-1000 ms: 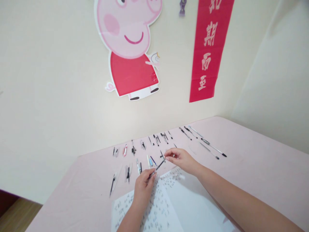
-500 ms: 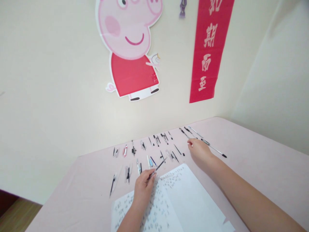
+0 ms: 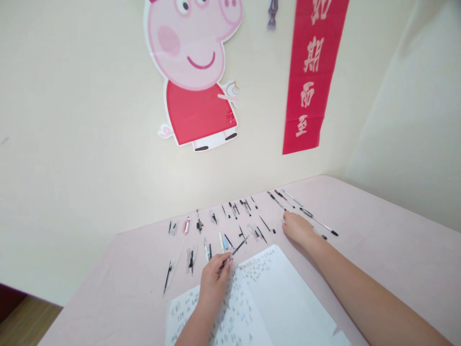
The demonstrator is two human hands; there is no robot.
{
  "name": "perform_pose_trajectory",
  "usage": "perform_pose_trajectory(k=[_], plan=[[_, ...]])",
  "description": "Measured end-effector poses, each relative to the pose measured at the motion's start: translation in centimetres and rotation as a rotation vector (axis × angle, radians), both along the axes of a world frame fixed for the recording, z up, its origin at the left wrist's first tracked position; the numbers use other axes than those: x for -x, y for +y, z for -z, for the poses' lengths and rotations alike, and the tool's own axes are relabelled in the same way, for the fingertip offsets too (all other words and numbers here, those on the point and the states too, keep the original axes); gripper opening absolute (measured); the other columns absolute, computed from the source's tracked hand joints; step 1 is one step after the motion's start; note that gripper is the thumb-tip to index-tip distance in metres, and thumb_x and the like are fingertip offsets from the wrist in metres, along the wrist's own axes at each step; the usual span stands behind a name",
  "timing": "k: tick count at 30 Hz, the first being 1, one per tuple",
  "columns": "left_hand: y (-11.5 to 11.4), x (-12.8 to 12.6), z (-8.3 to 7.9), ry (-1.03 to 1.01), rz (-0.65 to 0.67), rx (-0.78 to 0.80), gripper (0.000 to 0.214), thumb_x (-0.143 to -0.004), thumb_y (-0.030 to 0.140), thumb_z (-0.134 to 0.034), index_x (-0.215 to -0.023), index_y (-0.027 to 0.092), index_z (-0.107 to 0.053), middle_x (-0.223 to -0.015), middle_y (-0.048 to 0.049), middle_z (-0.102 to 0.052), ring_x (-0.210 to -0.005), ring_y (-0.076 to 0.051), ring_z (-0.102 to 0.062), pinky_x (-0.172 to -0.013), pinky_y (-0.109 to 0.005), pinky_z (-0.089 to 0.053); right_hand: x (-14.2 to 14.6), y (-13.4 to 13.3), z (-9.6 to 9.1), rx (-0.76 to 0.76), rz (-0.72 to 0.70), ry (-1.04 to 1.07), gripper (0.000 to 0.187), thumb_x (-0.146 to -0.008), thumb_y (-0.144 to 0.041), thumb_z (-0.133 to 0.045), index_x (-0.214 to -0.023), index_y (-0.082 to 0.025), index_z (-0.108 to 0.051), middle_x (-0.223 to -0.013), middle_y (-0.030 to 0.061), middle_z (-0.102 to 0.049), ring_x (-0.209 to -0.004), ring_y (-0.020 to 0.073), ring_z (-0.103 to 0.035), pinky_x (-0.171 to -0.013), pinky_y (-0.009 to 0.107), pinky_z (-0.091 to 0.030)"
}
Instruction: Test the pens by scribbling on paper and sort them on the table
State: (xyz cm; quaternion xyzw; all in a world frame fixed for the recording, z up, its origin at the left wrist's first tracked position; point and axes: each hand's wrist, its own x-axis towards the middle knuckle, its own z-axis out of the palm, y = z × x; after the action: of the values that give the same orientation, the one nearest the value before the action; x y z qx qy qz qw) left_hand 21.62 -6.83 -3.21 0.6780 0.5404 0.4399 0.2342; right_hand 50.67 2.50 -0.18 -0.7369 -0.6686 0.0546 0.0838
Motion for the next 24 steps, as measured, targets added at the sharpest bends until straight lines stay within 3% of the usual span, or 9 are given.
perform_pose_trajectory(k=[4,8,11,16,24], plan=[[0.0,0.0,0.0,-0.008,-0.001,0.006,0.022,-0.079,0.032,-0.056,-0.09,0.019,-0.07,-0.089,-0.0081,-0.071,-0.086,-0.022,-0.064,-0.079,-0.036,-0.05,1.0,-0.1,-0.3,-0.069,-0.08,0.384,0.027,-0.076,-0.013,-0.047,-0.098,-0.011,-0.062,-0.093,0.0138,-0.067,-0.084,0.0211,-0.061,-0.072,0.029,-0.041],[0.0,0.0,0.0,-0.021,-0.006,0.009,0.023,-0.078,0.032,-0.056,-0.09,0.019,-0.07,-0.089,-0.0085,-0.071,-0.085,-0.022,-0.065,-0.079,-0.036,-0.05,2.9,-0.9,-1.6,0.0,-0.307,0.935,0.014,-0.073,-0.021,-0.052,-0.081,-0.014,-0.061,-0.075,0.004,-0.063,-0.067,0.0152,-0.057,-0.061,0.026,-0.042],[0.0,0.0,-0.1,-0.023,-0.007,0.003,0.023,-0.078,0.032,-0.056,-0.09,0.019,-0.071,-0.089,-0.0085,-0.071,-0.085,-0.022,-0.065,-0.078,-0.036,-0.05,4.4,-2.0,-2.9,0.027,-0.376,1.211,0.016,-0.072,-0.03,-0.057,-0.083,-0.018,-0.056,-0.062,-0.0036,-0.054,-0.053,0.0102,-0.048,-0.049,0.022,-0.037],[0.0,0.0,-0.1,-0.016,-0.001,0.007,0.023,-0.079,0.031,-0.056,-0.09,0.018,-0.071,-0.088,-0.0087,-0.071,-0.084,-0.022,-0.065,-0.077,-0.035,-0.05,5.9,-3.0,-4.3,0.081,-0.483,1.422,0.027,-0.065,-0.035,-0.068,-0.075,-0.018,-0.05,-0.062,-0.0031,-0.053,-0.054,0.0096,-0.049,-0.046,0.021,-0.039],[0.1,0.1,0.0,-0.025,-0.005,0.027,0.023,-0.077,0.033,-0.056,-0.09,0.02,-0.071,-0.09,-0.0081,-0.071,-0.088,-0.023,-0.065,-0.081,-0.037,-0.05,6.5,-2.5,-3.6,0.012,-0.504,1.522,0.034,-0.062,-0.041,-0.073,-0.076,-0.018,-0.052,-0.068,-0.0004,-0.057,-0.059,0.0117,-0.054,-0.047,0.023,-0.044]])
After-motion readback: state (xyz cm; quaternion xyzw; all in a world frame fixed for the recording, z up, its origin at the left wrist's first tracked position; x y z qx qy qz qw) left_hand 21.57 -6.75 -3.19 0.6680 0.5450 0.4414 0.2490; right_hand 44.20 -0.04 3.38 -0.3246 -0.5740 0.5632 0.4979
